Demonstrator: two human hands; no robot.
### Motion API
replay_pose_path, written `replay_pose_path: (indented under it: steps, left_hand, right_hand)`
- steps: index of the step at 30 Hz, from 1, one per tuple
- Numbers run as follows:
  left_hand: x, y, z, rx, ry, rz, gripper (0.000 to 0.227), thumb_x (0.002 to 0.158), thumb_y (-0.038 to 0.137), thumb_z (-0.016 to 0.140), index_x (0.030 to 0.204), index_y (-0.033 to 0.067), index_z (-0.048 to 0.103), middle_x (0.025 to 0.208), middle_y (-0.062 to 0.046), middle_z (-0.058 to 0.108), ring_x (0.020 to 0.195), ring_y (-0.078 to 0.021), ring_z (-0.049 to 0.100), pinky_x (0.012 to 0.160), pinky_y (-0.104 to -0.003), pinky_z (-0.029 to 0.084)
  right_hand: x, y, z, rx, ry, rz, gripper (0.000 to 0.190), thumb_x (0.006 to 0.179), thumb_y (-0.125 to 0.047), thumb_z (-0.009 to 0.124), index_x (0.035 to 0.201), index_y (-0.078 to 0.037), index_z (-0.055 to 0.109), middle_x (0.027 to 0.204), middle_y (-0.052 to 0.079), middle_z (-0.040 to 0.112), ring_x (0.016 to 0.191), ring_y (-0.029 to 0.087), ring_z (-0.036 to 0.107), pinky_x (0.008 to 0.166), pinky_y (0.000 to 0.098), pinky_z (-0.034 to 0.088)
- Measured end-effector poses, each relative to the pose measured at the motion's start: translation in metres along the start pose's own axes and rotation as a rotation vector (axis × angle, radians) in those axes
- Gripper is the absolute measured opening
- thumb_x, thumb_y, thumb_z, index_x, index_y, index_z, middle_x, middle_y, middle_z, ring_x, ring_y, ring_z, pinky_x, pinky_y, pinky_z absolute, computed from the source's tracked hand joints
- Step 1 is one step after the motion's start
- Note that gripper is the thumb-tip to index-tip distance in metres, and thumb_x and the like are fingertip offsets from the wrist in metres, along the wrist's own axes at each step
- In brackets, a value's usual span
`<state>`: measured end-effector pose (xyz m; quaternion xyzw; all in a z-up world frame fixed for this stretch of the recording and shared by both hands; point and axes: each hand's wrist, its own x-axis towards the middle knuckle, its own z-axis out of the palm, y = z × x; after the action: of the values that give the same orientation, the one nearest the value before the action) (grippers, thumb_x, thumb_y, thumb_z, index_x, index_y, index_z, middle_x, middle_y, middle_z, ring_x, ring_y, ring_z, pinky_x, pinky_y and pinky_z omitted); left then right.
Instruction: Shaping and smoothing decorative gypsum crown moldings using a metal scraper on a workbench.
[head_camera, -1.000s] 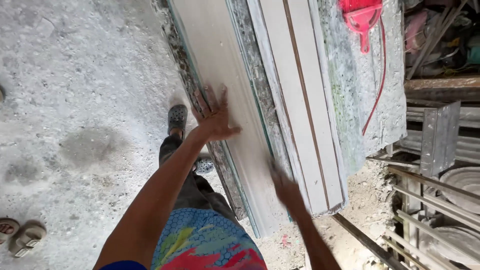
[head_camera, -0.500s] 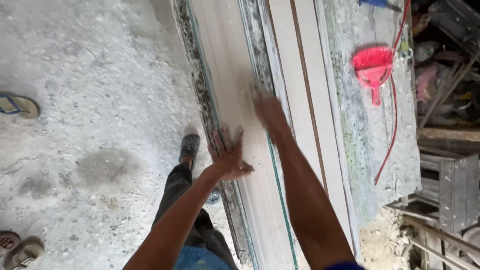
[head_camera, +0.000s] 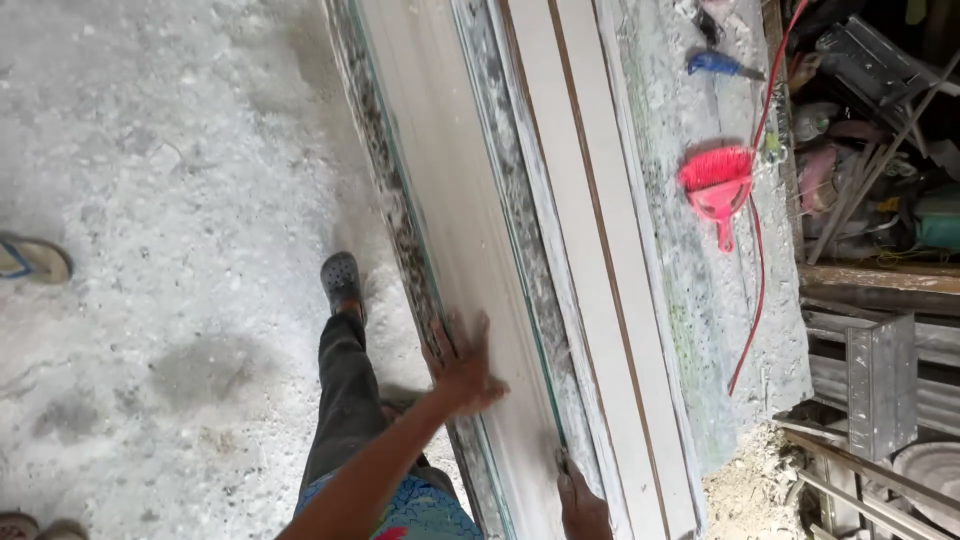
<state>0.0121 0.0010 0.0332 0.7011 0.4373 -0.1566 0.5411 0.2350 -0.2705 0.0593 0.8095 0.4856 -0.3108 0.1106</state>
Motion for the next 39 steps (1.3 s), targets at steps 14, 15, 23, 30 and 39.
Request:
replay_pose_path:
  steps: [14,15,23,30,39]
  left_hand:
    - [-0.019,-0.013,-0.104,-0.103,-0.627,0.163,0.125,0.084,0.063,0.053,0.151,0.0172,-0.042,0.143,-0.030,-0.056,0.123,-0.0615,-0.050,0.106,-0.081,-0.016]
    - [-0.002,-0.030,-0.104,-0.141,-0.587,0.255,0.107,0.084,0.062,0.054,0.156,0.0124,-0.009,0.154,-0.026,-0.016,0.138,-0.0539,-0.017,0.114,-0.074,-0.003]
    - [0.107,-0.078,-0.296,0.098,0.832,0.209,0.094,0.075,0.038,0.081,0.156,0.0105,0.042,0.154,-0.029,0.042,0.135,-0.0506,0.050,0.104,-0.061,0.045]
    - [0.132,-0.087,-0.337,0.196,0.490,0.160,0.130,0.078,0.045,0.086,0.166,0.0048,0.000,0.172,-0.024,-0.003,0.155,-0.0500,0.002,0.124,-0.062,0.009]
    - [0.121,-0.074,-0.354,0.254,0.359,0.130,0.128,0.078,0.046,0.086,0.164,0.0012,0.002,0.170,-0.027,0.003,0.152,-0.0551,0.006,0.123,-0.066,0.010]
  right_hand:
    - [0.380,-0.499,-0.333,0.422,-0.072,0.053,0.057,0.104,-0.038,0.033,0.146,-0.005,0.052,0.079,0.005,0.058,0.057,0.013,0.047,0.050,0.0329,0.046]
    - [0.378,-0.499,-0.333,0.421,-0.089,0.038,0.058,0.105,-0.040,0.033,0.150,-0.006,0.049,0.073,0.003,0.054,0.050,0.010,0.041,0.044,0.0304,0.040]
    - [0.185,-0.274,-0.179,0.267,-0.253,0.553,0.072,0.097,-0.064,0.021,0.159,-0.031,0.033,0.162,0.013,0.037,0.147,0.037,0.042,0.117,0.0578,0.041]
    - [0.174,-0.290,-0.184,0.263,-0.096,0.326,0.058,0.101,-0.054,0.043,0.149,-0.023,0.054,0.147,0.014,0.059,0.131,0.041,0.057,0.118,0.0561,0.041]
    - [0.498,-0.534,-0.334,0.097,-0.076,0.002,0.073,0.097,-0.073,0.034,0.141,-0.020,0.060,0.138,0.015,0.063,0.129,0.036,0.059,0.111,0.0489,0.044]
